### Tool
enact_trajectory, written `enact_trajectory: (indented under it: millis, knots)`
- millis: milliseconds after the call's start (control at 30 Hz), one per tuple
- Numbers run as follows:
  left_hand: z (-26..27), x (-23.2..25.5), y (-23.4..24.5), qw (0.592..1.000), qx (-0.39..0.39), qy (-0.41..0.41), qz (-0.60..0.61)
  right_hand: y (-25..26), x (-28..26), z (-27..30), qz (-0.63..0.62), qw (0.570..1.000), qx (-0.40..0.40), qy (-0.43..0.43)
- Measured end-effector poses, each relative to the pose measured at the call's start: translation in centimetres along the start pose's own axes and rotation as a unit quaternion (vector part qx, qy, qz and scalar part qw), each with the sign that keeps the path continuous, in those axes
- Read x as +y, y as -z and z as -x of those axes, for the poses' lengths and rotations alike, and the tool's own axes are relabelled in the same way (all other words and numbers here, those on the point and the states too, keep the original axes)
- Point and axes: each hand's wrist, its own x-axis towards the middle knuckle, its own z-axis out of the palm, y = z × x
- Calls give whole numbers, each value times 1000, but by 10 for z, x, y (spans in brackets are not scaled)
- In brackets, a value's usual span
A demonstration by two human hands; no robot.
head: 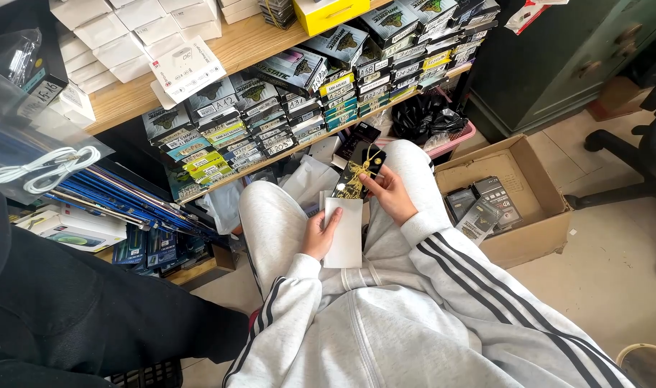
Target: Sorting and organizing mobile phone screen protector packages from a large box into a smaller container while sitting on the floor.
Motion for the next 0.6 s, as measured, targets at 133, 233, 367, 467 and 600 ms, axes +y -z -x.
enact_trajectory:
  millis: [133,233,367,467,600]
  knots:
    - [3,15,-1,1000,-9,-6,-3,1,6,1,24,998,-54,-30]
    - [4,18,-2,1000,-8,-7,1,10,18,-1,55,994,-84,-51]
    - [5,17,-3,1000,-9,-10,-3,-3,-12,7,44,994,-95,-29]
    - [5,18,-3,1000,-7,-16,-3,-11,-36,14,54,994,-93,-8]
    - [2,6,-2,1000,-5,-17,-2,-10,-32,11,84,990,-107,-27]
